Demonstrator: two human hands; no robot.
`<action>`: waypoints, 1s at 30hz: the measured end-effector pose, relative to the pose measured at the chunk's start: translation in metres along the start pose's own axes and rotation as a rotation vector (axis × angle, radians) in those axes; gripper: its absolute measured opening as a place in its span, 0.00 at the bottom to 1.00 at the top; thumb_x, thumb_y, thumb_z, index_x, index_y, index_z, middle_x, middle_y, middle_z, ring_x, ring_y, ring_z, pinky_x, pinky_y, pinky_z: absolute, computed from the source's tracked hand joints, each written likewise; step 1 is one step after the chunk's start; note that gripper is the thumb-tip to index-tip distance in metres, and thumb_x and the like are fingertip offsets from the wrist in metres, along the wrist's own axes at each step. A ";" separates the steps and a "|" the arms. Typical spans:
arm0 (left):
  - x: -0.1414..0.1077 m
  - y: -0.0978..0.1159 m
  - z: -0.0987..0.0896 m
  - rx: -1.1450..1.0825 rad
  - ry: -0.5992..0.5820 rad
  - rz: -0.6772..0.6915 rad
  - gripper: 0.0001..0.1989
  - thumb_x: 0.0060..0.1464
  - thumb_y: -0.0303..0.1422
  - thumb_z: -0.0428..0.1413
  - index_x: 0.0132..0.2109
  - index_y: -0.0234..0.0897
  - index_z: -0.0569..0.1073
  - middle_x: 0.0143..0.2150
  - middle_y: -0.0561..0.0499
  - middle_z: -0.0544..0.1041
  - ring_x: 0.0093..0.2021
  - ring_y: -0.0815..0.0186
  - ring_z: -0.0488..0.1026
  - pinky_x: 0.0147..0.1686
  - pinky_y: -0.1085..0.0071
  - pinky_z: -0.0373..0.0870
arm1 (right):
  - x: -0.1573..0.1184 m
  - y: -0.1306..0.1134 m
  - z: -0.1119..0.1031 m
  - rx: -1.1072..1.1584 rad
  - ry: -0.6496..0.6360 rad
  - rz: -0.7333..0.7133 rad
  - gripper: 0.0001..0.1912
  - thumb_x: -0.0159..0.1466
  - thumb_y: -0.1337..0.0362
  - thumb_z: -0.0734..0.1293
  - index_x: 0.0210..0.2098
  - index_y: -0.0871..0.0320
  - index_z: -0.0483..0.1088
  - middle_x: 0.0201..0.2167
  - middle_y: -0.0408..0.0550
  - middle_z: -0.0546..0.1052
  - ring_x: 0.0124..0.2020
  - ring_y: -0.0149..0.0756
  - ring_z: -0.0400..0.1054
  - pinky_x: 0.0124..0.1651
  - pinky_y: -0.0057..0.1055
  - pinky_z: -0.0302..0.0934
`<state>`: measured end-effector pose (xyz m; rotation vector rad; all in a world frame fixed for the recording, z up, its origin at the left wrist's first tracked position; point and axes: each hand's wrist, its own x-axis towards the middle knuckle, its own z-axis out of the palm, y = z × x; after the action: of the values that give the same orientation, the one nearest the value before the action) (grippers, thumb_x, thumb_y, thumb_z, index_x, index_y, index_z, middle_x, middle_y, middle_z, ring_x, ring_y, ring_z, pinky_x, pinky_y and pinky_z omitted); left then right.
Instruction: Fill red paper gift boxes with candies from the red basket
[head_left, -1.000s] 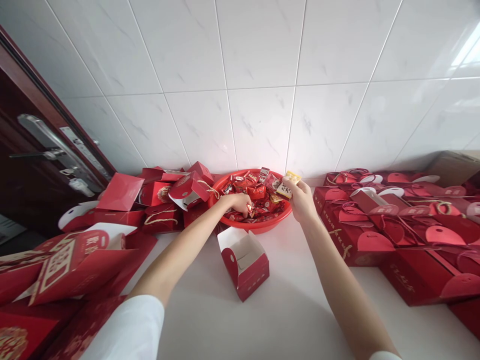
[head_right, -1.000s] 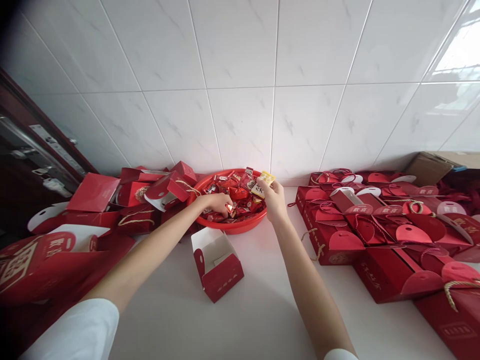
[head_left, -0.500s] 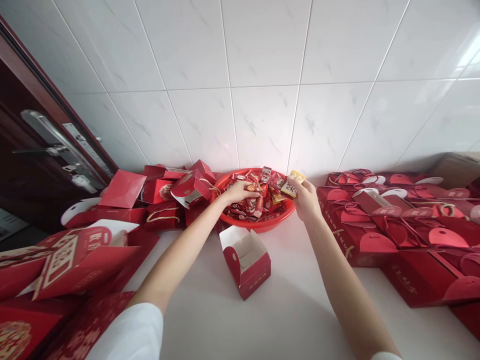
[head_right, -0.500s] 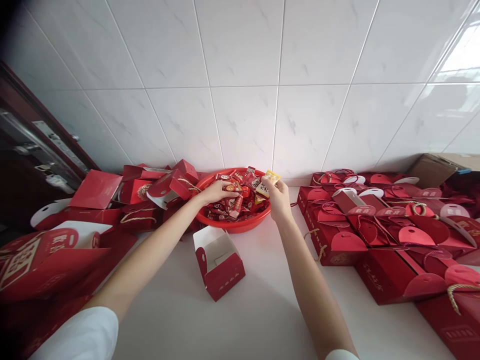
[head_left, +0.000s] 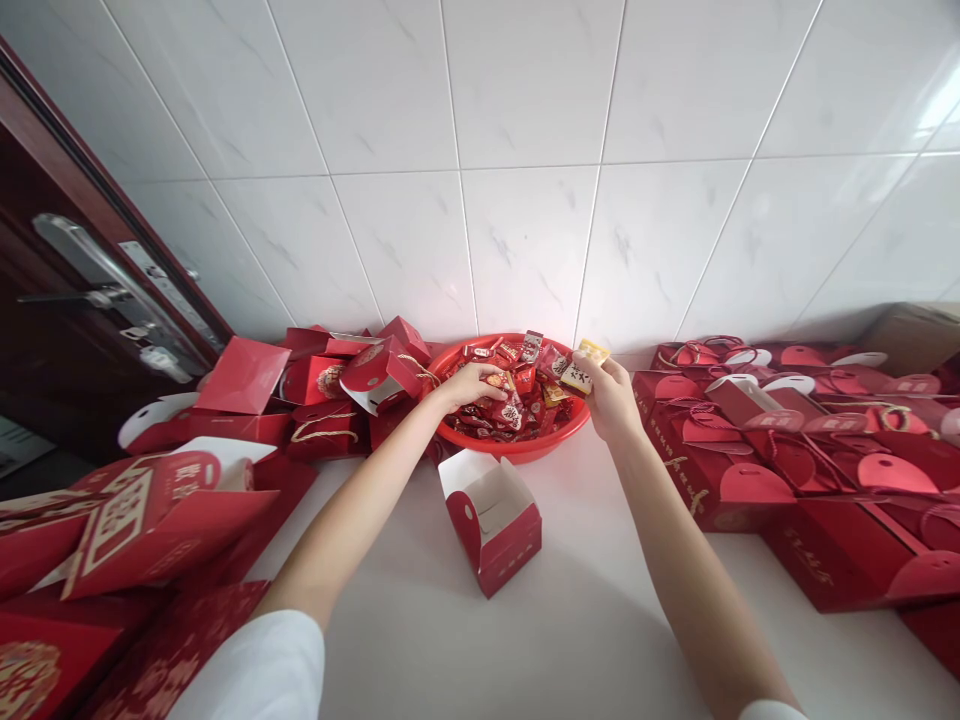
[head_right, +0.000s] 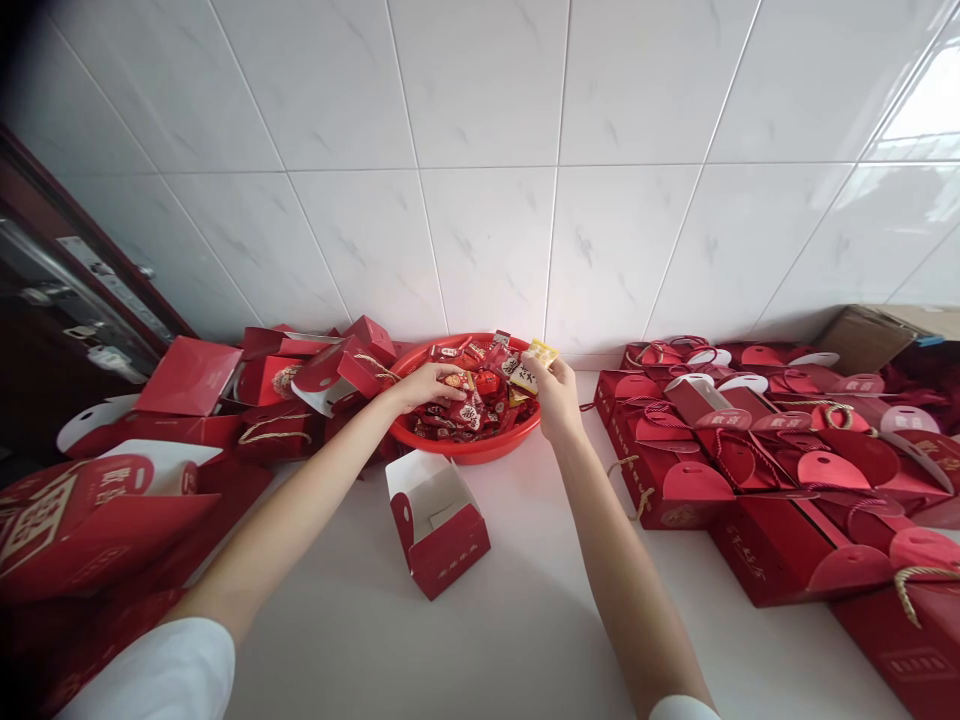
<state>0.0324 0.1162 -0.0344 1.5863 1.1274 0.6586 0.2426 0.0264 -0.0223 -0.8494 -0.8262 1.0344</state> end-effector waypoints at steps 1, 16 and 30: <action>-0.001 -0.001 0.000 -0.006 -0.007 -0.011 0.24 0.33 0.27 0.71 0.43 0.36 0.79 0.40 0.51 0.81 0.41 0.59 0.79 0.46 0.60 0.77 | 0.000 0.000 0.000 0.004 0.000 0.003 0.18 0.47 0.53 0.78 0.31 0.56 0.75 0.30 0.45 0.80 0.36 0.42 0.76 0.38 0.36 0.72; -0.010 -0.003 0.000 0.503 0.107 0.181 0.25 0.50 0.39 0.67 0.55 0.40 0.78 0.55 0.48 0.81 0.57 0.51 0.75 0.60 0.58 0.67 | 0.001 0.003 -0.002 -0.009 -0.024 0.020 0.19 0.47 0.52 0.79 0.32 0.56 0.75 0.30 0.44 0.80 0.35 0.41 0.76 0.42 0.38 0.72; -0.054 0.017 0.018 -0.068 -0.015 0.275 0.29 0.53 0.44 0.64 0.60 0.36 0.75 0.57 0.42 0.79 0.57 0.50 0.74 0.56 0.57 0.72 | -0.014 -0.002 0.012 0.045 -0.170 0.099 0.19 0.48 0.52 0.78 0.34 0.56 0.77 0.34 0.47 0.83 0.39 0.45 0.78 0.43 0.38 0.73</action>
<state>0.0316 0.0589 -0.0172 1.7001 0.8736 0.8550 0.2291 0.0153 -0.0177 -0.7777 -0.9074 1.2203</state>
